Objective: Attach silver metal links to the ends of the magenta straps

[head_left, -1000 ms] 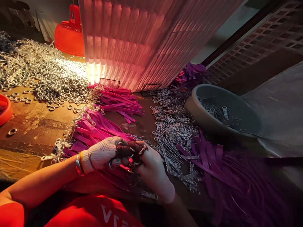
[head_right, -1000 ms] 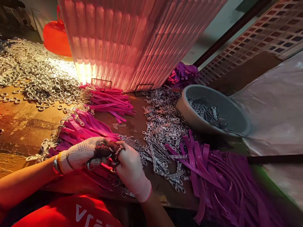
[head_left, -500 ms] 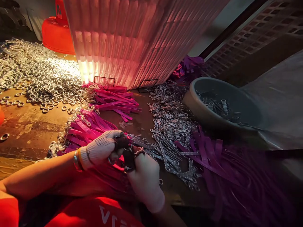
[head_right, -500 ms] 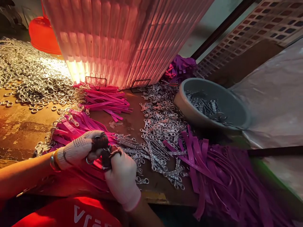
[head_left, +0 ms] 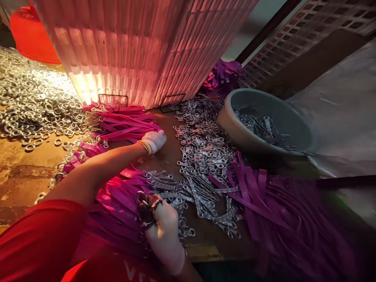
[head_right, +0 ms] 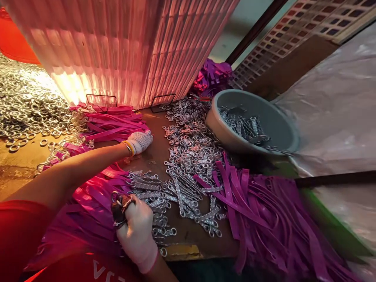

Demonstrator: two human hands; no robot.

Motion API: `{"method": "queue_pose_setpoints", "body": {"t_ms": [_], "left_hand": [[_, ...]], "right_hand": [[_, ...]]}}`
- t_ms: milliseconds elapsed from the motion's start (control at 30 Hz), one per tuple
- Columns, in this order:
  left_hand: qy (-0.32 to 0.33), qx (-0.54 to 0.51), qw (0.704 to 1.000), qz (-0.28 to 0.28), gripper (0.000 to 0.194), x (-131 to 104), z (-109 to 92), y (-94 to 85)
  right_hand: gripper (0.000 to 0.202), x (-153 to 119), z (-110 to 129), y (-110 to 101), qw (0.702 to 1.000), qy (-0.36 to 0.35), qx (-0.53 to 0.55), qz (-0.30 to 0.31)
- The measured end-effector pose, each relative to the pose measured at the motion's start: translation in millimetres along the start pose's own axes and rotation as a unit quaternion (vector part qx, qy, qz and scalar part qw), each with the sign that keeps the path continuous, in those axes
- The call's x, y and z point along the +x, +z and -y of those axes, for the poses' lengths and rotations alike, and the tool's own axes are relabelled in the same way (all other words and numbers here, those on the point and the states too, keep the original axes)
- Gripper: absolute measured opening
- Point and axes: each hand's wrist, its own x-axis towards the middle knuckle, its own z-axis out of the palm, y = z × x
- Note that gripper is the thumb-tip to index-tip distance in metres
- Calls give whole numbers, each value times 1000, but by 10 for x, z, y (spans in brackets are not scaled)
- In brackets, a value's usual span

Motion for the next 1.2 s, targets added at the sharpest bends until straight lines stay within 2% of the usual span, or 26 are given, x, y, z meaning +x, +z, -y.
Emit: {"method": "queue_pose_setpoints", "body": {"t_ms": [100, 200, 300, 367, 433, 500, 567, 700, 767, 833, 933, 1000, 1067, 1133, 1200], "left_hand": [[-23, -30, 999, 4, 33, -28, -8, 16], [-4, -68, 998, 12, 25, -290, 36, -151], [21, -122, 991, 43, 16, -808, 100, -395], [24, -173, 982, 73, 24, -1233, 135, -520], [1, -307, 947, 93, 22, -1633, 160, -574], [-35, -414, 906, 78, 24, -1948, 178, -559], [-54, -460, 885, 53, 29, -2159, 195, -506], [-42, -470, 880, 58, 30, -2355, 237, -394], [-11, -411, 911, 41, 27, -2402, 263, -349], [54, -309, 950, 1, 20, -2443, 291, -303], [126, -203, 971, -26, 12, -2507, 345, -234], [122, -211, 970, -11, 12, -2547, 392, -196], [98, -266, 959, 9, 12, -2582, 440, -167], [68, -317, 946, 17, 15, -2615, 479, -135], [57, -325, 944, -7, 15, -2646, 499, -92]], "right_hand": [[20, -2, -65, -59, 1000, 7, 25, 16], [29, 47, -129, -186, 999, 31, 42, 18], [25, 174, -152, -305, 998, 58, -8, -11], [25, 281, -133, -338, 998, 47, -38, -20], [24, 370, -86, -321, 998, 14, -65, -19], [20, 413, -18, -269, 993, -25, -115, -17], [17, 406, 59, -207, 981, -60, -182, -25], [14, 315, 181, -140, 954, -105, -281, -24], [15, 273, 201, -130, 946, -119, -301, -6], [16, 239, 192, -117, 942, -132, -307, 1], [17, 185, 155, -74, 943, -136, -303, -1], [19, 149, 145, -46, 946, -124, -298, -1], [24, 128, 165, -39, 953, -107, -283, 16], [26, 128, 211, -58, 958, -93, -264, 59], [25, 146, 263, -88, 955, -77, -263, 117]]}}
